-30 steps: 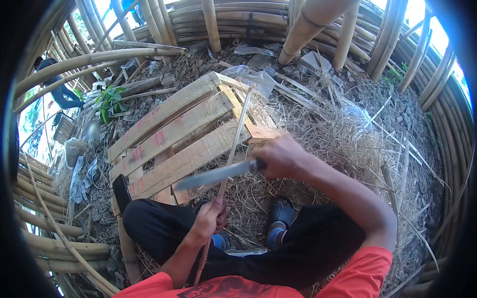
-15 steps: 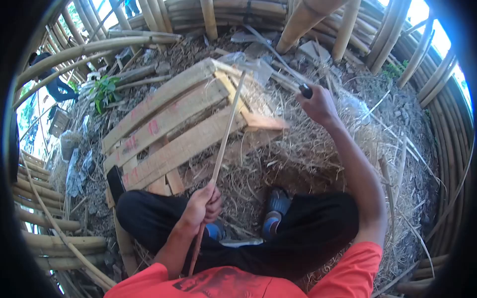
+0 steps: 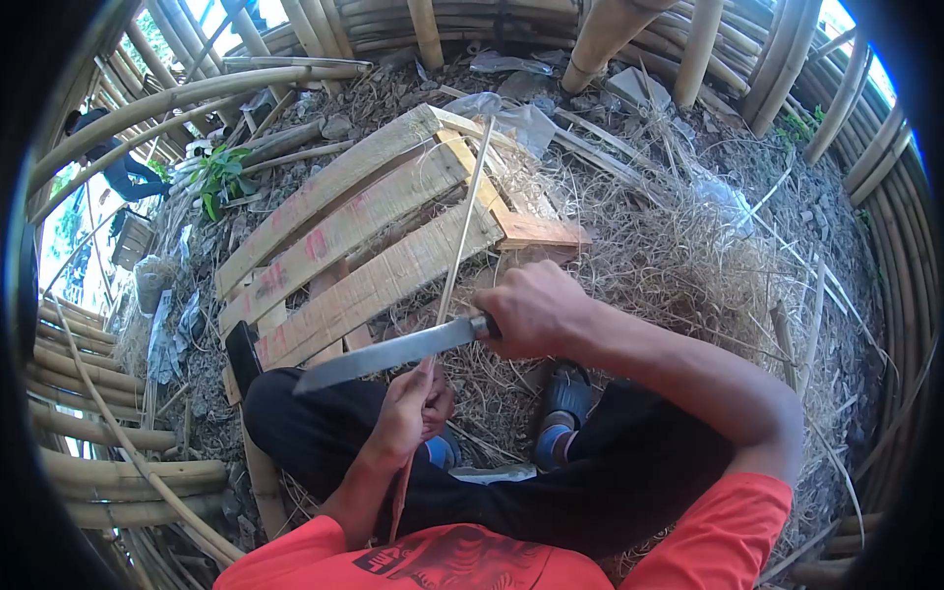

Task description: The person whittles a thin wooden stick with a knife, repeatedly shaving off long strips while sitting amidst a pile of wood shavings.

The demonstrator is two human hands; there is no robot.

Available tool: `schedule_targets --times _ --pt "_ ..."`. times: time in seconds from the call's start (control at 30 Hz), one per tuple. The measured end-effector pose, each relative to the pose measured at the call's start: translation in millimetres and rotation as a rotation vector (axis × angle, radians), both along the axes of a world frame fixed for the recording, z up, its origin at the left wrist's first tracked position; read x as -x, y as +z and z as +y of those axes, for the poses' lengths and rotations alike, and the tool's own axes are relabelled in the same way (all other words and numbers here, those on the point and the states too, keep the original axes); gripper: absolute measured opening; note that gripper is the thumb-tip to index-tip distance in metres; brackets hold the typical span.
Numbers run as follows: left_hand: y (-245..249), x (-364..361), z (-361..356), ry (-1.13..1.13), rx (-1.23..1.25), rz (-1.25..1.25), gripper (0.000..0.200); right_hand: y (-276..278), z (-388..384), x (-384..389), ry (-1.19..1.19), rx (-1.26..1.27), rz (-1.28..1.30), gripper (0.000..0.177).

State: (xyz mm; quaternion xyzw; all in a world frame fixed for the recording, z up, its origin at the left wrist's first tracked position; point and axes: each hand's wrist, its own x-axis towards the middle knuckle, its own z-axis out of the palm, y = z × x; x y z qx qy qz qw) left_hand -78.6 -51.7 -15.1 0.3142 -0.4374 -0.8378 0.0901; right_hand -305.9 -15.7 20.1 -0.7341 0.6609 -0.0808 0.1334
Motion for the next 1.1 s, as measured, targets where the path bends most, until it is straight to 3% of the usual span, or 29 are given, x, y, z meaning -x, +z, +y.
schedule_targets --times 0.1,0.17,0.23,0.3,0.43,0.53,0.6,0.67,0.7,0.73,0.77,0.8,0.87,1.0,1.1 --pt "0.9 1.6 3.8 0.063 0.187 -0.098 0.041 -14.8 -11.5 21.2 -0.06 0.018 0.079 0.011" --pt "-0.4 1.4 -5.0 0.056 0.178 -0.087 0.041 -9.7 -17.9 38.6 -0.134 -0.027 0.147 0.012" --pt "-0.2 -1.8 -4.5 0.049 0.177 -0.094 0.041 -18.0 -29.0 73.6 -0.375 -0.121 0.248 0.014" --pt "-0.8 0.5 -2.0 -0.002 0.152 -0.09 0.041 -21.1 -26.1 111.9 -0.57 -0.066 0.138 0.017" --pt "-10.8 3.9 1.2 -0.038 0.086 -0.048 0.04 -26.5 -15.6 117.6 -0.587 0.005 0.132 0.02" --pt "-10.2 2.8 4.5 -0.048 0.079 -0.069 0.041 -30.7 -8.7 100.0 -0.524 0.119 -0.085 0.016" --pt "-10.3 3.1 5.7 -0.053 0.05 -0.081 0.041 -30.7 -4.0 74.9 -0.212 0.065 0.192 0.013" --pt "-11.0 3.5 7.9 -0.081 0.039 -0.048 0.041 -27.3 -1.7 62.5 0.135 0.208 0.221 0.012" --pt "-9.8 1.5 8.6 -0.092 0.039 -0.023 0.041 -31.0 -10.5 77.6 -0.028 0.055 0.175 0.014" --pt "-9.4 -2.2 12.2 -0.102 0.029 -0.004 0.041 -49.7 -31.4 117.9 -0.409 -0.192 0.486 0.016" --pt "-14.6 -2.8 14.3 -0.092 0.055 -0.037 0.041 -39.7 -30.3 165.3 -0.806 -0.11 0.027 0.02" --pt "-14.8 -4.8 18.4 -0.11 0.029 -0.017 0.041 -24.9 -14.8 193.5 -0.9 0.065 0.096 0.027" --pt "-12.3 -4.3 15.8 -0.142 0.001 0.039 0.042 -15.7 7.3 224.2 -1.108 0.153 0.153 0.032" --pt "-16.0 1.6 1.7 -0.039 0.017 -0.028 0.042 -46.4 25.5 197.9 -1.122 0.279 -0.219 0.033" --pt "-16.7 -0.1 0.1 -0.006 0.006 0.0 0.037 -33.0 24.6 159.9 -0.835 0.112 -0.224 0.029"
